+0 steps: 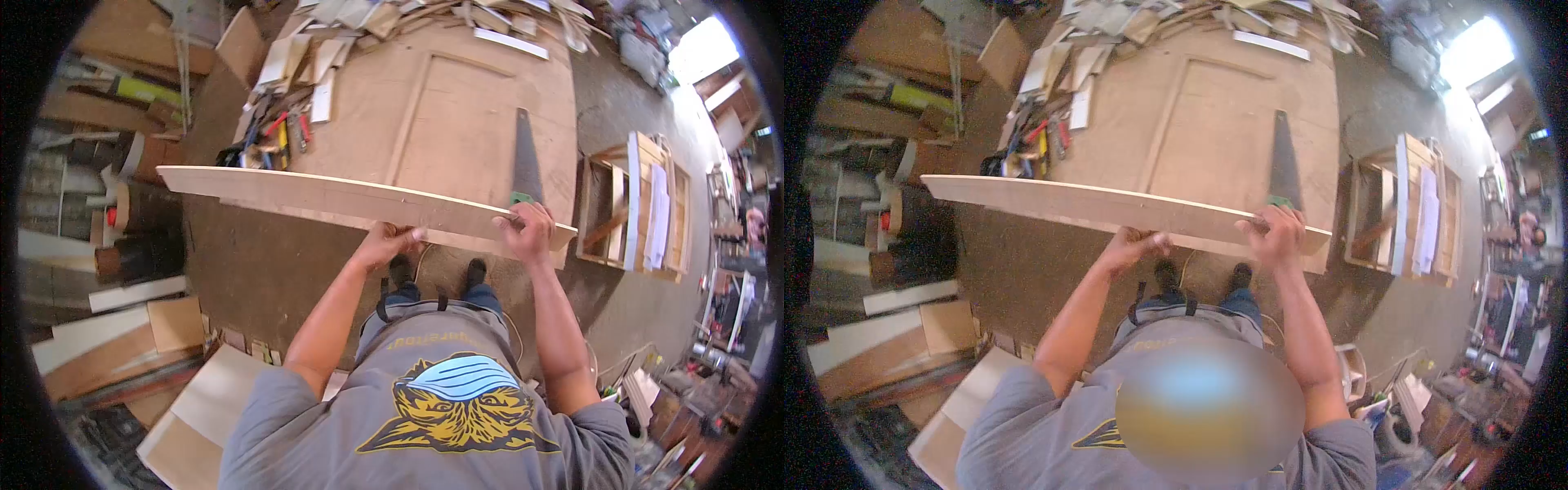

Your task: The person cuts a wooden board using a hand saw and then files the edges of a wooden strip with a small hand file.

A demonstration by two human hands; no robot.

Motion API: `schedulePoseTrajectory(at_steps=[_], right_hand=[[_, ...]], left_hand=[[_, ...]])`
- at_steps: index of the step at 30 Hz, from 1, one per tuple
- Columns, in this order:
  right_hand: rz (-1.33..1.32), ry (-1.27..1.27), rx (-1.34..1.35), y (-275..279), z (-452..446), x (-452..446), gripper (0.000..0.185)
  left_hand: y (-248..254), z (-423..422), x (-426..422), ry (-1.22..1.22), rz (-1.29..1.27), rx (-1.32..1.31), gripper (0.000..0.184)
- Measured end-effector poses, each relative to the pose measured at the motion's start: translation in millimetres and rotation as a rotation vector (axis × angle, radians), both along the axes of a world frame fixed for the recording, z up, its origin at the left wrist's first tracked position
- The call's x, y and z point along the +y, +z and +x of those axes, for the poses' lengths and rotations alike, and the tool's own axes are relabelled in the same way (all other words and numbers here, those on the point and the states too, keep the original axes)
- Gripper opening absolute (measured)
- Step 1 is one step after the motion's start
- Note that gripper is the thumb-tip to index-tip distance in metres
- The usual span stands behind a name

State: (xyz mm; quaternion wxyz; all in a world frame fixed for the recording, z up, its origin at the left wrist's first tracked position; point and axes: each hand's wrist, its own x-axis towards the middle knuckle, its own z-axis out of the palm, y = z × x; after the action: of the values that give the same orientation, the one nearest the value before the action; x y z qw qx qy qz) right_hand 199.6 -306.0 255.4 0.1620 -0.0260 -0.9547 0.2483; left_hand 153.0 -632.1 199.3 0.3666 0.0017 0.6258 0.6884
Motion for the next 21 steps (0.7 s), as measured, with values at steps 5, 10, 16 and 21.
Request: schedulePoseTrajectory(at_steps=[5,10,16,21], right_hand=[[0.059,-0.084,-0.048,1,25,70,0.038],[0.035,0.034,-0.007,-10,36,142,0.038],[0.058,0.073,0.083,-17,34,200,0.039],[0.0,0.053,0.161,-104,56,202,0.051]], left_hand=[[70,10,53,-0.166,-0.367,0.819,0.033],[82,-22,132,-0.096,-0.777,1.458,0.043],[31,-2,179,-0.495,-1.082,0.899,0.058],[11,5,173,-0.248,-1.203,0.892,0.06]])
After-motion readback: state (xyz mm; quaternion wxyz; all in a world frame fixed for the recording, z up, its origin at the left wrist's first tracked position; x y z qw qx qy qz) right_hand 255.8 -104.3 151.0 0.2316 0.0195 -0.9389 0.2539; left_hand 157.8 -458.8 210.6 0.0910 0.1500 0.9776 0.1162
